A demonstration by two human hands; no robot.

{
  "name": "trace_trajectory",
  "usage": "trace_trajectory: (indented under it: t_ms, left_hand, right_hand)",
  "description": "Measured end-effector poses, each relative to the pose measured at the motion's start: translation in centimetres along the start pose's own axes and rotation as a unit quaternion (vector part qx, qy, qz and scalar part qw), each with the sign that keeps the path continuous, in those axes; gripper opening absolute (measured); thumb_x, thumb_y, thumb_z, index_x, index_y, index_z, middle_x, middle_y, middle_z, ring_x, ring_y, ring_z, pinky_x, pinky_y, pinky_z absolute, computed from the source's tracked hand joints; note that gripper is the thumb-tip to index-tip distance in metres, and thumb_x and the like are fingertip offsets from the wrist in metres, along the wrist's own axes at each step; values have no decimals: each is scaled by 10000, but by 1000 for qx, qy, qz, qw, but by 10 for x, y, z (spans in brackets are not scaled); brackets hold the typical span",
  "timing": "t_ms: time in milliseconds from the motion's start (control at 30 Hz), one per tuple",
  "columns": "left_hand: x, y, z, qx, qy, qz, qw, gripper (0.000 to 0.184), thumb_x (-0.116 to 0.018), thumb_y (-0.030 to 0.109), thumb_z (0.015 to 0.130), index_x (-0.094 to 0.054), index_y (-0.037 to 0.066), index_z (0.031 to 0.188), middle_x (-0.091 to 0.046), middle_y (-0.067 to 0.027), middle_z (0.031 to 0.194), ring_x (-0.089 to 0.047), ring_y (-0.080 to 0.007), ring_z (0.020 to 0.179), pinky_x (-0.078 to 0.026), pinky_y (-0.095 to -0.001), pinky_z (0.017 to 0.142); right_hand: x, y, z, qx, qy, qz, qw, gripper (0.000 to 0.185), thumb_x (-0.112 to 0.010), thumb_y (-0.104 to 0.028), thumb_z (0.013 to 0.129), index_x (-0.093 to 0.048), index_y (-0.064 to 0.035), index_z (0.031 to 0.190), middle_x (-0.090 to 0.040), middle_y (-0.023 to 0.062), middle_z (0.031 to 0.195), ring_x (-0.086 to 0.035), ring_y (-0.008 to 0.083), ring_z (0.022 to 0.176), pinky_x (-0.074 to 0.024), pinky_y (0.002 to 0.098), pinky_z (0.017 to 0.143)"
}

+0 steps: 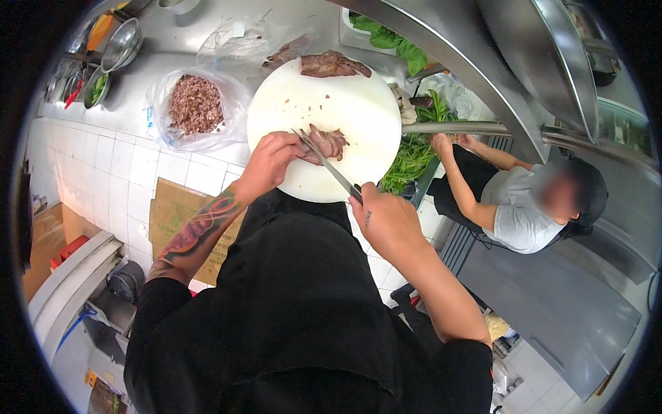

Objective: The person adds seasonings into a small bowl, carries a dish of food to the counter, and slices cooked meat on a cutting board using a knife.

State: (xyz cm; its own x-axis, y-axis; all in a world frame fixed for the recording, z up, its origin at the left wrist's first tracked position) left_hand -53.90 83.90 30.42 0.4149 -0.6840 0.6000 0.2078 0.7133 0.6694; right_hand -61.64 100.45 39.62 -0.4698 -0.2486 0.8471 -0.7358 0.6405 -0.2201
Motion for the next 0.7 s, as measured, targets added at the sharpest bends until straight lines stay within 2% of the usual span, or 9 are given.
trace_trajectory:
  t_ms: [133, 200, 333, 400, 433, 500, 600, 667, 700]
  left_hand:
    - [-1, -2, 2, 0, 9, -9, 1000, 265, -649, -80, 736, -667, 44, 970, -622, -89, 1112, -585, -307, 1062, -467, -399, 923]
    - [-1, -2, 2, 0, 7, -16, 1000, 264, -646, -83, 733, -665, 44, 964, -623, -89, 1106, -586, -307, 1059, -469, -400, 923]
    - [-1, -4, 1, 12, -6, -41, 999, 272, -645, -91, 727, -665, 49, 959, -626, -86, 1104, -589, -303, 1052, -468, -396, 928]
    - [-1, -8, 1, 23, 1, -51, 998, 275, -645, -93, 727, -667, 52, 959, -628, -86, 1100, -590, -302, 1051, -465, -396, 934]
    - [-1, -10, 1, 22, 3, -55, 998, 269, -648, -92, 732, -670, 52, 959, -631, -83, 1105, -588, -304, 1054, -465, -399, 937]
    - [1, -7, 1, 16, 4, -60, 998, 264, -651, -90, 736, -674, 52, 958, -634, -81, 1109, -586, -306, 1057, -464, -401, 940]
    - [13, 2, -1, -12, -5, -5, 1000, 261, -657, -89, 744, -685, 59, 957, -640, -76, 1126, -580, -313, 1065, -466, -406, 943]
    - [18, -7, -2, 45, -4, 20, 999, 320, -623, -97, 723, -693, 74, 984, -641, -60, 1144, -566, -314, 1079, -467, -411, 942]
    - [12, -9, -3, 42, -11, 10, 999, 349, -622, -93, 704, -691, 85, 996, -637, -58, 1165, -558, -320, 1091, -468, -413, 942]
  right_hand:
    - [-1, -2, 0, -22, -22, -9, 999, 292, -562, -270, 997, -545, 4, 898, -647, 214, 655, -663, 422, 647, -519, 518, 596]
    - [-4, -16, 24, 15, 20, 10, 1000, 288, -559, -261, 998, -553, 13, 908, -652, 224, 670, -667, 427, 659, -527, 521, 612]
    - [-10, -11, 33, 15, 16, 15, 1000, 292, -559, -270, 997, -562, 14, 929, -665, 227, 695, -669, 438, 665, -527, 535, 630]
    - [-13, 4, 12, -25, -51, 21, 998, 315, -556, -308, 1000, -573, 3, 959, -678, 231, 728, -677, 445, 693, -531, 545, 656]
    - [-34, 9, 24, -7, -8, 15, 1000, 343, -548, -346, 1004, -578, -5, 993, -686, 239, 752, -685, 447, 720, -538, 548, 674]
    - [-57, 5, 55, -26, 5, 23, 999, 351, -541, -352, 1007, -575, -3, 1004, -685, 243, 757, -686, 445, 725, -539, 546, 674]
    - [-53, 6, 65, -36, 24, 32, 999, 347, -542, -344, 1008, -556, 2, 1038, -687, 245, 766, -680, 449, 722, -529, 550, 661]
    - [-45, 7, 54, 9, 29, 70, 997, 328, -557, -330, 1002, -538, -5, 1035, -682, 245, 757, -673, 450, 716, -519, 552, 649]
    - [-40, 8, 45, 11, 42, 80, 996, 304, -564, -307, 998, -525, -8, 1027, -667, 240, 717, -665, 448, 688, -515, 542, 626]
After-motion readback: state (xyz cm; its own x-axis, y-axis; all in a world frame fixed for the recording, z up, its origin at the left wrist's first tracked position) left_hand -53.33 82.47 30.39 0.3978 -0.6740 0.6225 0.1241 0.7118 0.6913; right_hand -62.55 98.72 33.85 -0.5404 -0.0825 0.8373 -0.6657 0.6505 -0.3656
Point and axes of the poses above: each hand's wrist, its own z-axis towards the middle knuckle, its own x-axis out of the back of the hand, y = z × x, the point moved 10 cm from there along z, towards the middle knuckle
